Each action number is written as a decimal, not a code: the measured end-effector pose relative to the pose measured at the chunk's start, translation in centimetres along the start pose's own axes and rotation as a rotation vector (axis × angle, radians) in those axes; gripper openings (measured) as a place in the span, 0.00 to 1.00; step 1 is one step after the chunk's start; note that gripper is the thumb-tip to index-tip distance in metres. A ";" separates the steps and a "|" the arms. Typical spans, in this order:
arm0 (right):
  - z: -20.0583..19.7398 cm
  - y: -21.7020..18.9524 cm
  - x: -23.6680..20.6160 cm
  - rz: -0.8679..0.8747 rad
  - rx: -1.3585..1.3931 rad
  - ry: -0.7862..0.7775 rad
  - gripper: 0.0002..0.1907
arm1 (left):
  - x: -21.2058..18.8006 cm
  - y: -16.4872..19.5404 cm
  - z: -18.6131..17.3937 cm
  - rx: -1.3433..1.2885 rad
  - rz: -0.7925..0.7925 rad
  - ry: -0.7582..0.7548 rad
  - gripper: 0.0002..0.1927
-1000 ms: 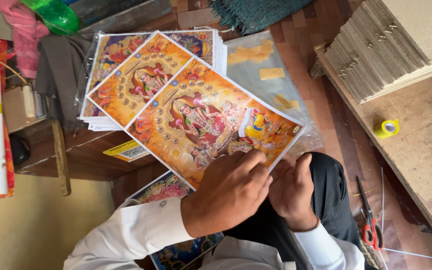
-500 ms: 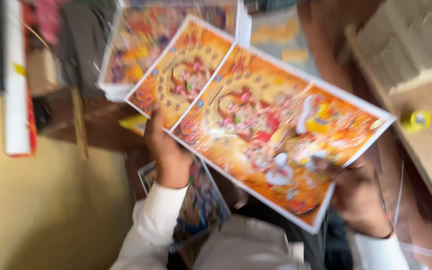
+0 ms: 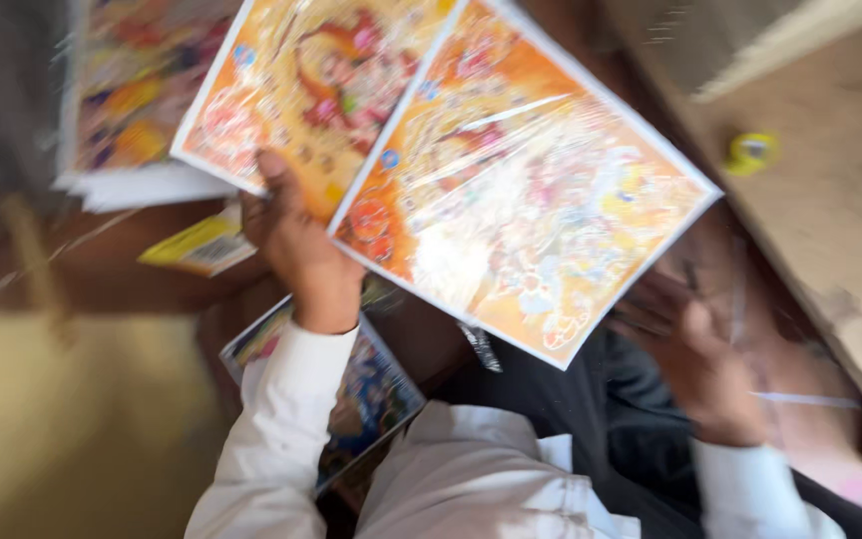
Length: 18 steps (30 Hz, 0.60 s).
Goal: The person applies yellow decorative tape to the edges of printed images mounted on boards, using scissors to cut the tape and smooth it down. They handle multiple framed prints and a stack of unframed prints.
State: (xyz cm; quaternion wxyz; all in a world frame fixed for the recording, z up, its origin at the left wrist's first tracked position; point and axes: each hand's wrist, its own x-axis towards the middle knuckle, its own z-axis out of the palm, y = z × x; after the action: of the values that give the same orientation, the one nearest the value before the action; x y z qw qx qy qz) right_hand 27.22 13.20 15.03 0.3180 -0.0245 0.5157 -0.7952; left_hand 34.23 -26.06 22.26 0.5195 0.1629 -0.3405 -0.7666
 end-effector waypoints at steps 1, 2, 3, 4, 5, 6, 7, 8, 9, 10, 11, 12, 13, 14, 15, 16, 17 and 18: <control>0.7 0.6 0.6 -0.061 0.005 -0.011 0.42 | -0.5 -1.3 0.9 -0.019 -0.021 -0.074 0.26; 1.4 1.1 1.4 -0.113 0.085 0.074 0.36 | -0.9 -2.2 1.7 -0.033 -0.033 -0.143 0.27; 2.0 1.1 2.0 -0.162 0.164 0.152 0.32 | -1.4 -3.0 2.3 -0.045 -0.041 -0.205 0.27; 2.1 0.5 2.3 -0.202 0.203 0.149 0.28 | -1.6 -3.9 3.1 -0.047 -0.023 -0.201 0.27; 2.3 -0.1 2.7 -0.243 0.240 0.139 0.24 | -1.5 -4.8 4.0 -0.051 0.001 -0.194 0.26; 2.2 -1.0 3.1 -0.283 0.273 0.128 0.20 | -1.4 -5.7 4.9 -0.058 0.025 -0.184 0.26; 1.9 -1.9 3.5 -0.322 0.234 0.145 0.17 | -1.1 -6.4 5.8 -0.063 0.021 -0.182 0.26; 1.7 -2.7 4.0 -0.358 0.196 0.159 0.15 | -0.5 -6.9 6.6 -0.065 0.022 -0.178 0.25; 1.5 -3.1 4.3 -0.386 0.161 0.176 0.13 | 0.1 -7.3 7.1 -0.060 0.020 -0.170 0.25; 1.0 -3.4 4.8 -0.404 0.155 0.183 0.12 | 0.9 -7.8 7.9 -0.027 0.057 -0.154 0.23; 0.3 -3.7 5.2 -0.425 0.147 0.194 0.12 | 1.8 -8.4 8.9 0.002 0.092 -0.139 0.21; -0.5 -3.6 5.4 -0.441 0.140 0.200 0.11 | 2.5 -8.7 9.5 0.035 0.130 -0.121 0.19; -1.4 -3.5 5.4 -0.416 0.113 0.259 0.11 | 3.0 -8.9 9.9 0.103 0.234 -0.166 0.18; -2.7 -3.4 5.0 -0.388 0.085 0.313 0.11 | 3.5 -8.8 10.0 0.173 0.341 -0.208 0.16; -3.9 -3.3 4.8 -0.361 0.055 0.363 0.11 | 3.9 -8.5 10.1 0.242 0.451 -0.247 0.16; -5.3 -3.6 4.3 -0.402 -0.034 0.419 0.10 | 4.1 -8.0 10.0 0.345 0.549 -0.293 0.15; -6.9 -3.9 3.2 -0.435 -0.120 0.477 0.10 | 4.0 -7.4 9.6 0.456 0.638 -0.343 0.15; -8.6 -4.8 1.8 -0.472 -0.200 0.524 0.07 | 3.4 -6.7 9.2 0.566 0.718 -0.395 0.15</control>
State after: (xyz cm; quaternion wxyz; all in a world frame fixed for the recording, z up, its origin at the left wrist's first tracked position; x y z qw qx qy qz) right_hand 20.32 20.46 14.51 -0.0212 0.0308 0.6351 -0.7716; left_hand 22.72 -24.41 24.56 0.6118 0.0219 -0.6618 -0.4327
